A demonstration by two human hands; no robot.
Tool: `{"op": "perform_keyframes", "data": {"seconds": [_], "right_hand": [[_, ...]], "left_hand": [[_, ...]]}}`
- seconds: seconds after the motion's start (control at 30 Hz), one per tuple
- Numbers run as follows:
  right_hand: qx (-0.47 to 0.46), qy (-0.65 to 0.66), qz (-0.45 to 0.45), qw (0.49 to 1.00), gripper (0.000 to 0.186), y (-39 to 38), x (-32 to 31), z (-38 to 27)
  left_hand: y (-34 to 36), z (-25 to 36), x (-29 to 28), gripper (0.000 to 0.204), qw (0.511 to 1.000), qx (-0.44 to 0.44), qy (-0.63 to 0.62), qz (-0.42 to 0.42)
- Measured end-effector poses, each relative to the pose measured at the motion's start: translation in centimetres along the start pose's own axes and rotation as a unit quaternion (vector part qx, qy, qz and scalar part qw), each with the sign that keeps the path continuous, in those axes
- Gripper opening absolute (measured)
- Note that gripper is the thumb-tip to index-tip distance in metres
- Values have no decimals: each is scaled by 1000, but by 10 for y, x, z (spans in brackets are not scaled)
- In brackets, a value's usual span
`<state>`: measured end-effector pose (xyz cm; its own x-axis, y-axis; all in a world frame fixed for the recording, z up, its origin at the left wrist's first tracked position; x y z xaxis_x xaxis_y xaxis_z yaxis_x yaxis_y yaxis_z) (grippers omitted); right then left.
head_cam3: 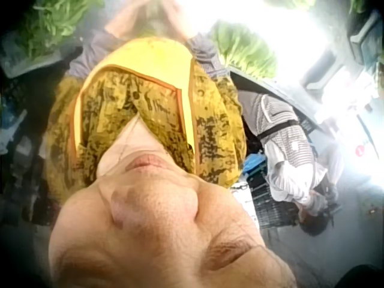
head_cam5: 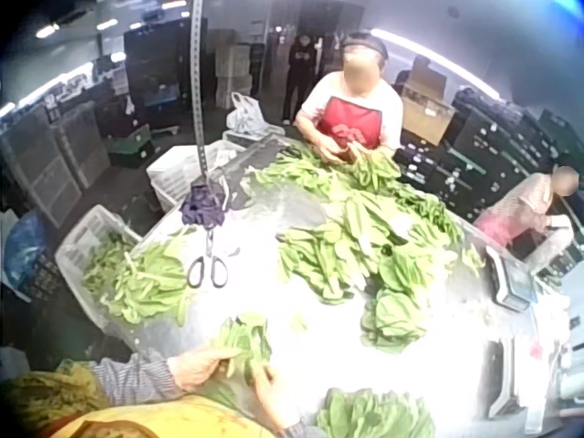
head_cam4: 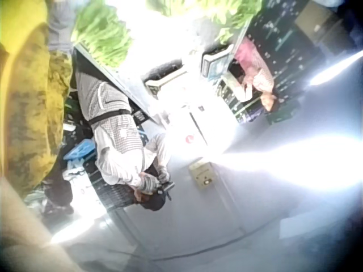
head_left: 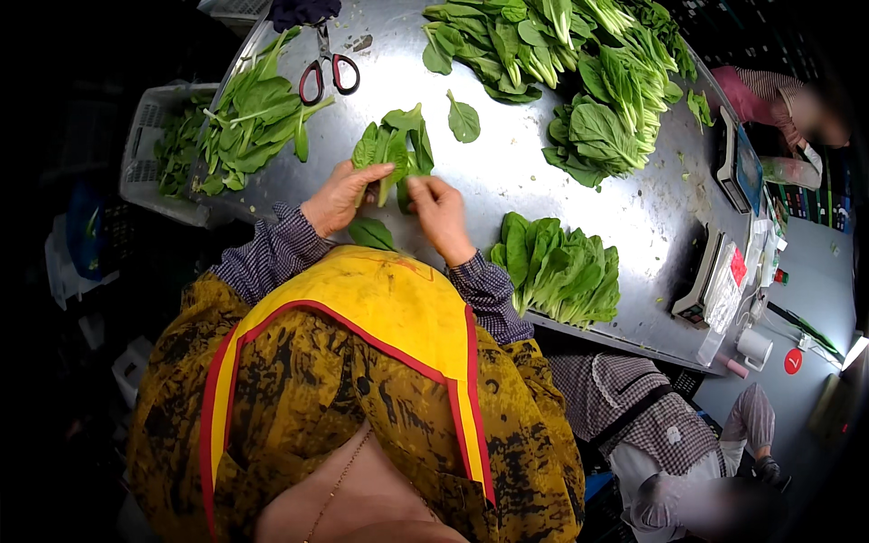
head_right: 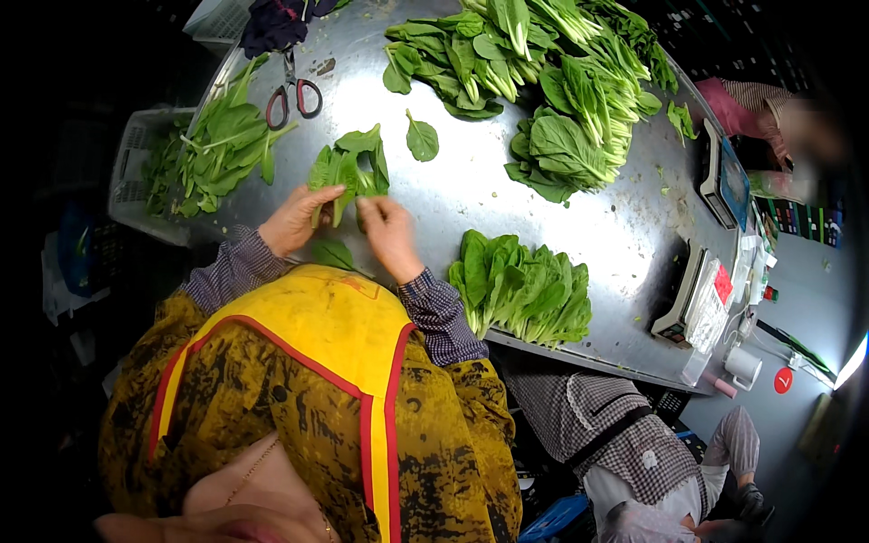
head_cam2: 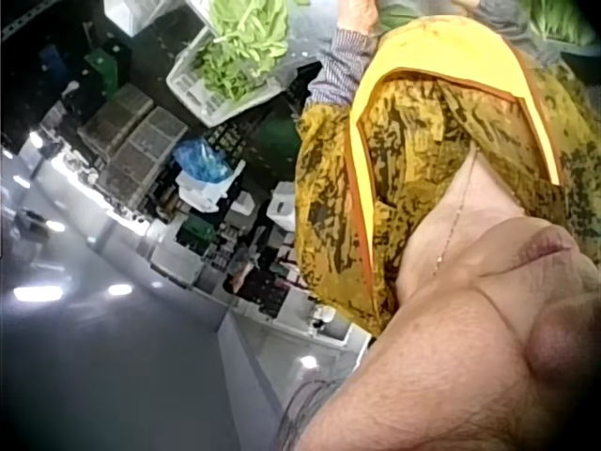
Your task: The person sorts leafy green vegetables by hand and with shears at a stainless steel table, trimming stems and separating them into piles.
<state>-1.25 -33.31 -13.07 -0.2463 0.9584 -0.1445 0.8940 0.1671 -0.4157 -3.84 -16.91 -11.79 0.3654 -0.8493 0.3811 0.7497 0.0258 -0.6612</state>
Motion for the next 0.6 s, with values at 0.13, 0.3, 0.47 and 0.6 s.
{"op": "perform_keyframes", "data": {"seconds": [0.13, 0.3, 0.47, 0.6], "right_hand": [[-218, -231, 117, 941, 24, 8, -6, 14], [-81, -171, -231, 954, 22, 10, 22, -29], [-321, -380, 64, 865, 21, 98, -16, -71], [-434, -486, -14, 758, 52, 134, 23, -68]], "left_hand": [[5, 10, -12, 24, 1000, 0, 22, 16], [10, 12, -35, 27, 998, -32, 49, 35], [13, 8, -67, 20, 996, -71, -37, 38], [9, 28, -61, 16, 996, -62, 58, 20]]}}
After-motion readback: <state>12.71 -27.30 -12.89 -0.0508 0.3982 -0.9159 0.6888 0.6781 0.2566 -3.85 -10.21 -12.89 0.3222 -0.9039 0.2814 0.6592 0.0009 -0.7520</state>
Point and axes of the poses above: each hand's wrist, its own y-axis towards the middle knuckle, its own x-axis out of the palm, z = x × y, the point moved 4 cm from there along y, towards the middle knuckle, and after that the axes turned 13 degrees about z, right-handed, at the moved point
